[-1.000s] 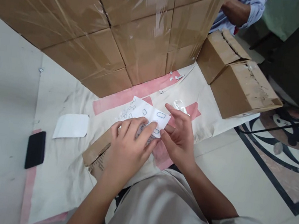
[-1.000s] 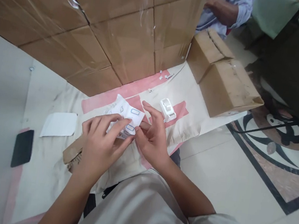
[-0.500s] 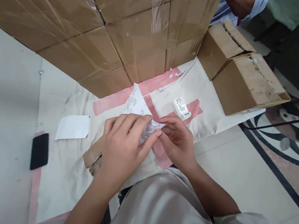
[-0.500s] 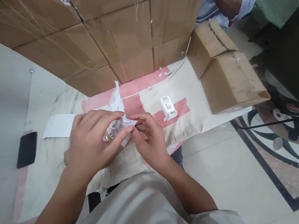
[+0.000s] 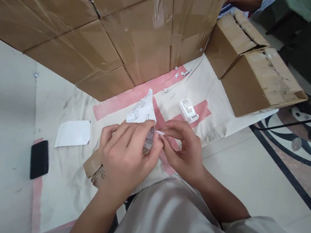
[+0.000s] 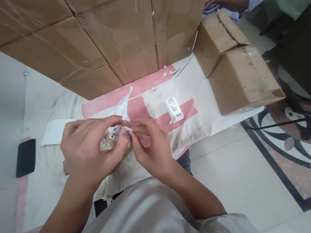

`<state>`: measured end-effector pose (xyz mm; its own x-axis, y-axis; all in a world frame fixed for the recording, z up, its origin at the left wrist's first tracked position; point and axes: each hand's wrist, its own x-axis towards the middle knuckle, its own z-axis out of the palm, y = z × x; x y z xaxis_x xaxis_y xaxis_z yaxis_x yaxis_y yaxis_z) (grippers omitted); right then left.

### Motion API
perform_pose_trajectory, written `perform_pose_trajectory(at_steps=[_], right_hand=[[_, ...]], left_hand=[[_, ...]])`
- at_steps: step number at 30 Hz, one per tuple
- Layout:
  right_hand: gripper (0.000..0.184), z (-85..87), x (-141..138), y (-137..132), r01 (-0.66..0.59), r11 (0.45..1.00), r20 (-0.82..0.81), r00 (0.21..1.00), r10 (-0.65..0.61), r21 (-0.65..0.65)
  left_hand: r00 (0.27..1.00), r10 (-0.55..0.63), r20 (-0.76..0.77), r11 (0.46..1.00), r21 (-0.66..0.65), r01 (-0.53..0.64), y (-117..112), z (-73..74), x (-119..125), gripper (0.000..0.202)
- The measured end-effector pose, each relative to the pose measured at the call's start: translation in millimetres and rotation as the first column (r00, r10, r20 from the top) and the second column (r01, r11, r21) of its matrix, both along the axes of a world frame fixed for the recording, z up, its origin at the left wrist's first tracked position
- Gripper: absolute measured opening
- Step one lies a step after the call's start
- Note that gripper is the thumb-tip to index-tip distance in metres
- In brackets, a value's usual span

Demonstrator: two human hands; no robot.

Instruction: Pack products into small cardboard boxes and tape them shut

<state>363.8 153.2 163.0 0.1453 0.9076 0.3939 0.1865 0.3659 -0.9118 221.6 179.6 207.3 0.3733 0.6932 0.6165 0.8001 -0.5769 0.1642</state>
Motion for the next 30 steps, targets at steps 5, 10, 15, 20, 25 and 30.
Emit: perform_pose_trajectory(at_steps=[5, 10, 15, 20, 25, 30], right_hand=[[0.034, -0.9, -2.2, 5.1, 0.028, 0.999, 0.081, 0.996, -0.029, 0.018], [0.033, 2.5, -2.2, 9.4, 0.064, 0.998, 0.118, 0.991, -0.065, 0.008], [0.025, 2.9, -2.7, 6.9, 0.122, 0.992, 0.111, 0.987, -0.120, -0.014], [0.014, -24.1, 11.7, 43.9, 0.172, 0.978, -0.003, 0.985, -0.174, -0.121], [0.041, -55.2, 25.1, 120.0, 0.267, 0.954, 0.064, 0.963, -0.261, -0.134], [0.042, -29.3, 8.0, 88.5, -0.312, 0.948, 0.055, 0.947, 0.316, -0.067]], left_hand=[[0.999, 0.036, 0.007, 0.999, 0.025, -0.036, 2.5, -4.5, 3.4, 0.032], [0.998, 0.065, 0.021, 0.998, 0.001, -0.065, 5.7, -5.1, 5.8, 0.030], [0.991, 0.123, 0.059, 0.992, -0.032, -0.122, 9.4, -5.4, -3.4, 0.027], [0.948, 0.280, 0.152, 0.954, -0.154, -0.257, 12.5, 1.3, -23.5, 0.027], [0.910, 0.355, 0.216, 0.915, -0.280, -0.290, 7.7, 4.9, -39.8, 0.027], [0.960, 0.220, 0.174, 0.933, -0.323, -0.155, 2.2, -0.8, -45.7, 0.030]])
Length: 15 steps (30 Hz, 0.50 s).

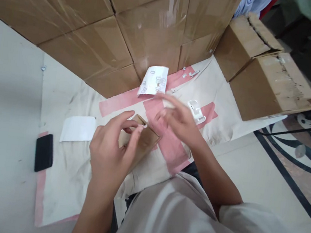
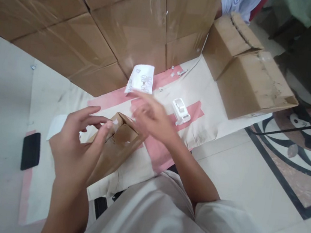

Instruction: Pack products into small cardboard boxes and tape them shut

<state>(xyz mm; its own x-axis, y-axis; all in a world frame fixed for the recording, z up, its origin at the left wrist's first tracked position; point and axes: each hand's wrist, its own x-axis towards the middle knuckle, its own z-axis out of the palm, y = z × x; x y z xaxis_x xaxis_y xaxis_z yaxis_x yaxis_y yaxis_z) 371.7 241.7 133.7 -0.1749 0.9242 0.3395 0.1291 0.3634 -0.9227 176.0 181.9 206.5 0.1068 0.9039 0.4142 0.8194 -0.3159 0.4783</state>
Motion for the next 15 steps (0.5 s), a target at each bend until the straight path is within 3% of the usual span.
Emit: perform_pose_trajectory(at_steps=[2, 4, 7, 11, 13, 15], right_hand=[[0.030, 10.7, -8.1, -26.6, -0.230, 0.972, -0.067, 0.970, 0.233, 0.045], [0.020, 13.5, -11.5, -43.3, -0.257, 0.962, -0.109, 0.958, 0.266, 0.089], [0.017, 0.6, -7.0, -48.1, -0.115, 0.992, -0.140, 0.983, 0.121, 0.054], [0.022, -38.4, -1.4, -36.4, 0.111, 0.993, -0.114, 0.987, -0.116, -0.046], [0.017, -59.8, -6.5, -27.8, 0.157, 0.985, -0.073, 0.984, -0.162, -0.073], [0.011, -77.8, -16.3, -18.7, 0.148, 0.987, -0.027, 0.988, -0.150, -0.060]], left_hand=[[0.999, -0.042, 0.003, 0.998, -0.050, 0.042, -2.5, -2.4, 0.5, 0.035], [0.999, -0.048, 0.007, 0.995, -0.093, 0.048, -5.2, -4.3, 1.6, 0.039], [0.999, -0.036, -0.019, 0.994, -0.108, 0.033, -8.6, -7.5, 0.7, 0.045], [0.993, 0.069, -0.092, 0.991, -0.106, -0.079, -11.4, -16.2, -11.1, 0.040], [0.976, 0.124, -0.182, 0.973, -0.168, -0.155, -12.7, -23.9, -19.7, 0.040], [0.949, 0.195, -0.247, 0.917, -0.297, -0.266, -14.1, -34.1, -26.8, 0.046]])
